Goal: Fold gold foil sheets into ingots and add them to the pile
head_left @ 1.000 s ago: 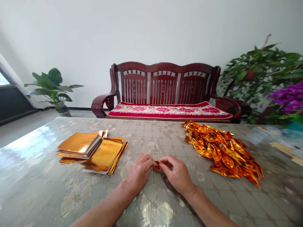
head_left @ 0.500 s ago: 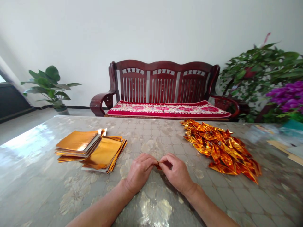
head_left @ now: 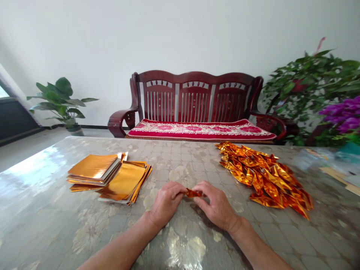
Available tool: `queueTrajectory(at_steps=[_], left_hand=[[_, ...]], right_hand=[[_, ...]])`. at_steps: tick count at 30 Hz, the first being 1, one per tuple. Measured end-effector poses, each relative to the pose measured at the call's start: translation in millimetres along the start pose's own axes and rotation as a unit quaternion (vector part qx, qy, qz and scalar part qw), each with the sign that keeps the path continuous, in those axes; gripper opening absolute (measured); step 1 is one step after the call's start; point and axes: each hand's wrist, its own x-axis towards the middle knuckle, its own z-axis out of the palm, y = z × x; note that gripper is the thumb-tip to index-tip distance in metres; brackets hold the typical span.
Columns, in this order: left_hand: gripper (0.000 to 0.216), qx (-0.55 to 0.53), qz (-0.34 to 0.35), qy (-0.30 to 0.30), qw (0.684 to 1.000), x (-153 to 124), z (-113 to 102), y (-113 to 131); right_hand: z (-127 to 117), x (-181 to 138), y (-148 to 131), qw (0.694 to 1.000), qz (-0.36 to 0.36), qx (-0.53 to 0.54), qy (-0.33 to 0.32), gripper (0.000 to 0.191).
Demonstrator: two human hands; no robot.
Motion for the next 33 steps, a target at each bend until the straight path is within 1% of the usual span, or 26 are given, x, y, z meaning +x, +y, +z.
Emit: queueTrajectory(at_steps=[2,4,10,14,23,27,33], left_hand=[[0.023,-0.005,-0.006,0.005,1.0,0,0,-1],[0.022,-0.01,-0.006,0.005,1.0,0,0,-2],[0.024,-0.026,-0.009,0.017,0.999,1,0,-1],[0.027,-0.026,-0.018,0.013,0.999,2,-2,1],[0.023,-0.039,-0.044,-0.014,0.998,1,-3,7],[0.021,-0.059,-0.073,-0.002,0.996,0,-3,9],[0.014,-0.116,-0.114,0.006,0.987,0,-2,12]], right_hand=[[-1,-1,1,0.999,-0.028,-0.031,-0.017,0.02],[0,0,2,0.998,-0.044,-0.047,-0.021,0.024],[7,2,4,0.995,-0.089,-0.032,0.02,0.028],[9,2,6,0.996,-0.087,-0.016,0.025,0.029],[11,2,9,0.995,-0.085,0.024,0.037,0.03],[12,2,7,0.994,-0.09,0.026,0.057,0.03],[13,2,0,0.994,-0.076,0.019,0.078,0.031]])
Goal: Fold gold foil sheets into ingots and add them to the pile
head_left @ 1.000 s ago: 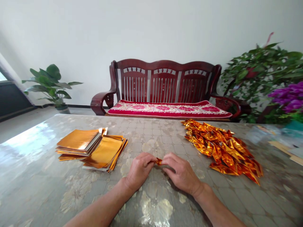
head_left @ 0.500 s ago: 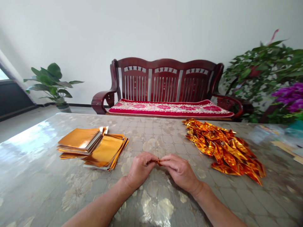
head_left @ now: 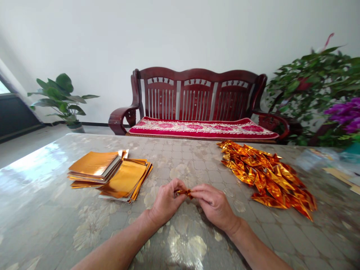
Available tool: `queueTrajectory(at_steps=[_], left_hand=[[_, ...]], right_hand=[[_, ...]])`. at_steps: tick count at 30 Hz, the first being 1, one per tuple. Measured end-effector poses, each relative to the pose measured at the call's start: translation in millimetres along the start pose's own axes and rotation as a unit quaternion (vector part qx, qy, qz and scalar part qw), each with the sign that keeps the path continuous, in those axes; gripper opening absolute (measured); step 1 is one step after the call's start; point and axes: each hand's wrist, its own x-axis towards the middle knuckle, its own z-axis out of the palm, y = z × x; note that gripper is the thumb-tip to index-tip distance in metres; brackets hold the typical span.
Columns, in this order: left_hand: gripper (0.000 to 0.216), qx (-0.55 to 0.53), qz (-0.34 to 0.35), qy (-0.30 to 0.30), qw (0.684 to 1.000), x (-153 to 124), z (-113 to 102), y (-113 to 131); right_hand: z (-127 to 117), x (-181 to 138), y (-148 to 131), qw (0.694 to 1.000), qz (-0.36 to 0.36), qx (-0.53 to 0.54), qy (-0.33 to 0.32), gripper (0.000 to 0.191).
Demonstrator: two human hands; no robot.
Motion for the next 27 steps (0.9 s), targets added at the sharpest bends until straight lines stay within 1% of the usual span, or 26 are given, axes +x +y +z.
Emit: queueTrajectory(at_steps=[5,10,16,20,27], left_hand=[[0.014,-0.02,-0.008,0.018,1.0,1,2,1],[0.014,-0.005,0.0,0.028,1.0,-1,2,-3],[0.012,0.048,0.04,0.03,0.998,-3,3,-7],[0.013,0.075,0.063,0.032,0.995,-3,2,-5],[0.012,0.074,0.071,0.037,0.994,-4,1,-5]], right_hand=[[3,-1,0,1.0,0.01,-0.006,0.022,0.032],[5,-2,0,0.999,0.027,-0.006,0.031,0.031],[8,-2,-2,0.999,0.023,-0.01,0.033,0.032],[10,-3,-3,0.998,0.037,-0.008,0.042,0.032],[12,-4,-3,0.997,0.062,0.015,0.049,0.032]])
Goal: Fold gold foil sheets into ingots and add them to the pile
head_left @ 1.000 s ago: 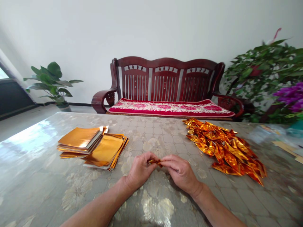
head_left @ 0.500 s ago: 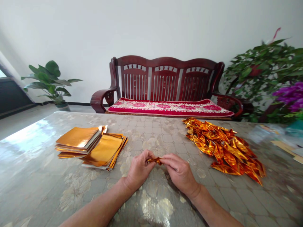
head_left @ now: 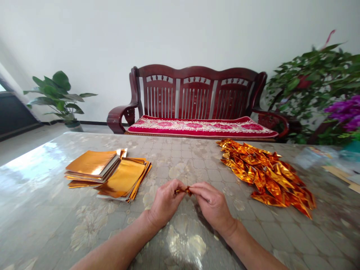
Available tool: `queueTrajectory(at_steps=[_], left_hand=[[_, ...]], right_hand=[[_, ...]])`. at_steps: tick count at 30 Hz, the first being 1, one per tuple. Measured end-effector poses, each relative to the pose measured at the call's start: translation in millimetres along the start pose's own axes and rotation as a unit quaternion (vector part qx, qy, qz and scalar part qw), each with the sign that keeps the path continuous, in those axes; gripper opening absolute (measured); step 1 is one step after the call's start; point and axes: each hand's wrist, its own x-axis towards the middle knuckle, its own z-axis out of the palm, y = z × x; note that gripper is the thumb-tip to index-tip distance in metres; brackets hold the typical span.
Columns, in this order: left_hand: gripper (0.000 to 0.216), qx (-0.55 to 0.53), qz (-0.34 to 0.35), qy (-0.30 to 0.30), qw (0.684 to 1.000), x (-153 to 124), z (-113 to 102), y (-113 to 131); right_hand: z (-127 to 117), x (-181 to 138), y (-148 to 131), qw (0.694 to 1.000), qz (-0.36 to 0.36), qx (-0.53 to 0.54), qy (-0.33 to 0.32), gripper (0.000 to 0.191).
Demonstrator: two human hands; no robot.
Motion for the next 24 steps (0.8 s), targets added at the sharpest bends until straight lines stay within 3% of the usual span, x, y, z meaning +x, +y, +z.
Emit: queueTrajectory(at_steps=[24], left_hand=[[0.017,0.026,0.024,-0.007,0.999,-1.3,-1.4,4.0]], right_hand=[[0.6,0.5,1.5,1.0,-0.019,0.013,0.009,0.032]])
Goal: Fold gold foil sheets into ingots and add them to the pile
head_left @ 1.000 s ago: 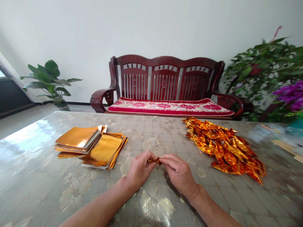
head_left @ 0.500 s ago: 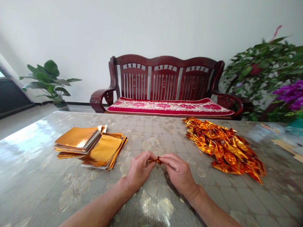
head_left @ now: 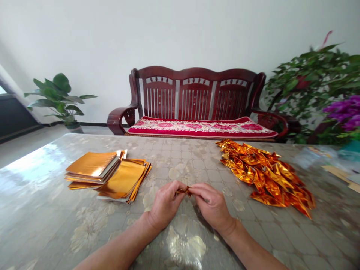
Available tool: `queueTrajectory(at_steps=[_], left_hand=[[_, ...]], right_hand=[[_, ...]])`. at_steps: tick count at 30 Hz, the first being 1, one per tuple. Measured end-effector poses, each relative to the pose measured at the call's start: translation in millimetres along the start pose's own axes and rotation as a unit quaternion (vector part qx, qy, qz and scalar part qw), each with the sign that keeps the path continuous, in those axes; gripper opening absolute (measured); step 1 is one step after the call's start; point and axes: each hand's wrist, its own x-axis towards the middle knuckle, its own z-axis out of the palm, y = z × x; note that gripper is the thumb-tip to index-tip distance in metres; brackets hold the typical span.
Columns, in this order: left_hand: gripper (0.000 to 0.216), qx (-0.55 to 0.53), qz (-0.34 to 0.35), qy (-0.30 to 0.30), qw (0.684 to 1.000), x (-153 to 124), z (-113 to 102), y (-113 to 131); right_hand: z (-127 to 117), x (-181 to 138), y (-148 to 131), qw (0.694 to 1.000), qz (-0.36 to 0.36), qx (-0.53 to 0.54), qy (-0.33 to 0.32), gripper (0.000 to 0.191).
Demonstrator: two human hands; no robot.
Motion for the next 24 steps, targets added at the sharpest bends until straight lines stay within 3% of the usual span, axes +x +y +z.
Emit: queueTrajectory(at_steps=[24], left_hand=[[0.016,0.027,0.009,0.028,0.999,-4,3,2]], right_hand=[[3,-1,-9,0.995,-0.052,-0.083,0.018,0.031]])
